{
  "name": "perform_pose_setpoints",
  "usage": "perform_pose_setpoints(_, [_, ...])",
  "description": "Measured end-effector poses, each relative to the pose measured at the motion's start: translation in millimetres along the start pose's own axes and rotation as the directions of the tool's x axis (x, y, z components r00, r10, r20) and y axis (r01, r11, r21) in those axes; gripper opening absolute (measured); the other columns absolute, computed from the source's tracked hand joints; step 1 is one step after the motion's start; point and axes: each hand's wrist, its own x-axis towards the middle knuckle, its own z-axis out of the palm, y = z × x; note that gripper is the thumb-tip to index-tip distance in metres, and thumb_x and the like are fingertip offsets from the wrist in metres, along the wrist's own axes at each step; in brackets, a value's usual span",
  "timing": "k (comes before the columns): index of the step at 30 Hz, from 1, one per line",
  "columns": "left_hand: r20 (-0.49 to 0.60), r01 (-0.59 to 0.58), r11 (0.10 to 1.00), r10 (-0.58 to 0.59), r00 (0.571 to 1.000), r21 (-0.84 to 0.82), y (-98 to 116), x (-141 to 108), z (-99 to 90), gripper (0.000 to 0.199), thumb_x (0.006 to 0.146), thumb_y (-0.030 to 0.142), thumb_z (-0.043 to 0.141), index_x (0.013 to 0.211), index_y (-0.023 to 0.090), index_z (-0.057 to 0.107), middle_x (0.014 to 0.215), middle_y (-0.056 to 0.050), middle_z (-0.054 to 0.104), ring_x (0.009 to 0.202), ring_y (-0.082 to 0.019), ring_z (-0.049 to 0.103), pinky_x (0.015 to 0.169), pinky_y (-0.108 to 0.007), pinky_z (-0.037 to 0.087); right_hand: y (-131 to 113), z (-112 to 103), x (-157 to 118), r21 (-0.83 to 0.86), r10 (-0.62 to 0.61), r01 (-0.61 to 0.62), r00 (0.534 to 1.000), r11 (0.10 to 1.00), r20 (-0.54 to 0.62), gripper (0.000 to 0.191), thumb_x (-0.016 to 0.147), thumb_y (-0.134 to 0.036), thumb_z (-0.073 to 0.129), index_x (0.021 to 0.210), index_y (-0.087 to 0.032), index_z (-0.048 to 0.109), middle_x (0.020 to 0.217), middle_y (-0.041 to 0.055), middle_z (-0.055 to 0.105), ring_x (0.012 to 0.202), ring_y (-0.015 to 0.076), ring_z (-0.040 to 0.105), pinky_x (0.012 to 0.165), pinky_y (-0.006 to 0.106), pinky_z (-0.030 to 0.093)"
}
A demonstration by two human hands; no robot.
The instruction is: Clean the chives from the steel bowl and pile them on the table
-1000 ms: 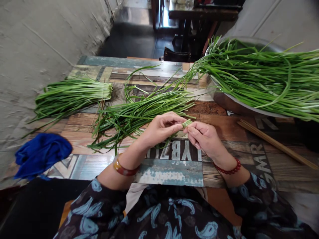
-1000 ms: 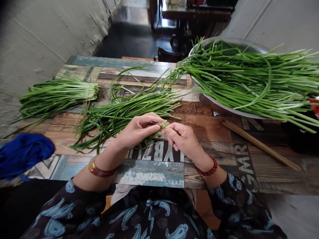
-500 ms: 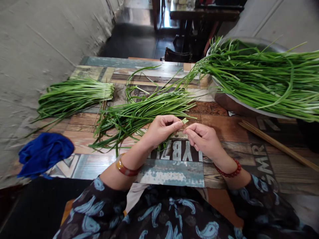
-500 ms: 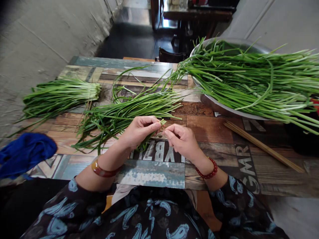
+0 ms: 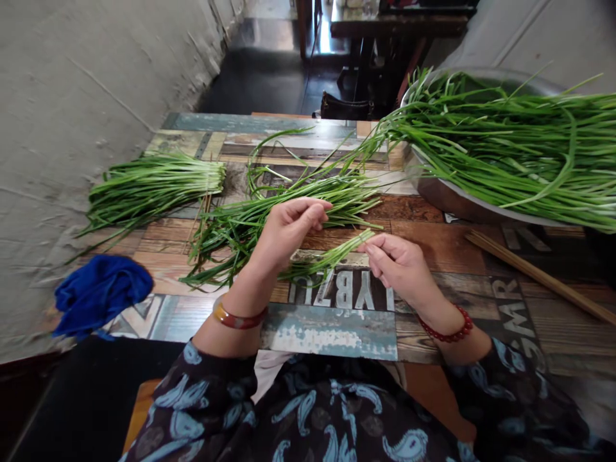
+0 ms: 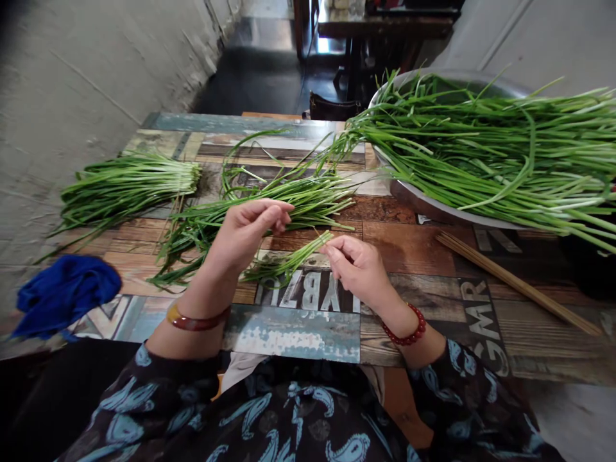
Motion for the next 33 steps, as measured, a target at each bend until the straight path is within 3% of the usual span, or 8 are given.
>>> perform_pose_setpoints(3, [-0.093,-0.119,0.952,0.150,0.984,0.282,-1.4,5.9,-13.5,0.019,0.086,0.030,0.064,0.085,0.015,0.076,0.077,-0.004,0.069,0.068,-0.013,0.057,0.066,-0.026,0.045,-1.3,-0.4,-0.5,-0.030,0.040,-0.039,0.999,0.999,0.027,0.023,0.092,-0.035,0.056,0.087,-0.016,0.066,0.050,-0.0063,0.053,0.032,0.0056,0.042,0.035,0.019,0.029])
perform_pose_setpoints(7, [-0.018,-0.248,0.763,0.321,0.947,0.597,-9.0,9.4,-18.2,0.018,0.088,0.022,0.059,0.086,0.016,0.076,0.077,-0.005,0.066,0.072,-0.015,0.057,0.069,-0.028,0.043,-2.8,0.6,-2.1,-0.082,0.048,-0.041,0.995,0.996,0.087,0.021,0.089,-0.035,0.057,0.082,-0.016,0.065,0.050,-0.0057,0.054,0.032,0.0057,0.043,0.035,0.018,0.031])
perform_pose_setpoints(13, [0.275,-0.363,0.455,0.248,0.929,0.813,-21.8,10.6,-3.3,0.022,0.092,0.018,0.054,0.089,0.016,0.076,0.091,-0.010,0.068,0.084,-0.020,0.058,0.075,-0.032,0.043,-2.4,2.9,-1.7,-0.087,0.041,-0.035,0.997,0.996,0.062,0.022,0.088,-0.035,0.056,0.080,-0.016,0.064,0.051,-0.0056,0.055,0.033,0.0055,0.044,0.035,0.018,0.031])
perform_pose_setpoints(16, [0.298,-0.352,0.304,0.209,0.931,0.886,-23.6,11.2,3.4,0.023,0.092,0.018,0.054,0.084,0.016,0.075,0.092,-0.011,0.066,0.083,-0.022,0.055,0.073,-0.034,0.040,-0.9,3.1,-0.6,-0.087,0.040,-0.034,0.997,0.996,0.064,0.023,0.088,-0.036,0.057,0.081,-0.016,0.065,0.051,-0.0054,0.055,0.033,0.0057,0.044,0.035,0.018,0.032])
perform_pose_setpoints(20, [0.310,-0.359,0.245,0.217,0.926,0.901,-23.9,10.8,6.8,0.023,0.093,0.020,0.054,0.080,0.017,0.073,0.093,-0.011,0.065,0.086,-0.022,0.054,0.073,-0.035,0.039,0.9,2.3,0.5,-0.083,0.039,-0.034,0.997,0.996,0.065,0.024,0.089,-0.037,0.058,0.082,-0.016,0.066,0.051,-0.0053,0.055,0.033,0.0057,0.044,0.035,0.018,0.032])
perform_pose_setpoints(23, [0.307,-0.376,0.296,0.256,0.917,0.878,-23.8,10.5,6.2,0.022,0.093,0.019,0.053,0.079,0.017,0.070,0.094,-0.011,0.065,0.087,-0.022,0.054,0.075,-0.035,0.039,-0.2,2.1,0.6,-0.069,0.051,-0.047,0.997,0.996,0.057,0.024,0.088,-0.038,0.058,0.082,-0.016,0.065,0.051,-0.0056,0.055,0.033,0.0056,0.044,0.035,0.018,0.032])
perform_pose_setpoints(28, [0.173,-0.343,0.595,0.324,0.930,0.727,-20.4,9.9,4.5,0.016,0.089,0.012,0.050,0.080,0.016,0.064,0.082,-0.006,0.064,0.078,-0.018,0.053,0.074,-0.031,0.041,-4.7,2.8,-0.5,-0.076,0.055,-0.052,0.997,0.996,0.047,0.024,0.088,-0.038,0.058,0.080,-0.016,0.064,0.051,-0.0058,0.055,0.033,0.0054,0.044,0.035,0.018,0.031])
perform_pose_setpoints(33, [0.073,-0.152,0.939,0.136,0.988,0.310,-7.5,2.7,7.6,0.012,0.085,0.023,0.059,0.082,0.014,0.066,0.069,0.000,0.061,0.063,-0.011,0.051,0.062,-0.025,0.039,-4.5,1.6,-1.2,-0.068,0.044,-0.041,0.998,0.997,0.046,0.023,0.090,-0.037,0.057,0.083,-0.016,0.065,0.052,-0.0057,0.055,0.033,0.0056,0.044,0.035,0.018,0.032])
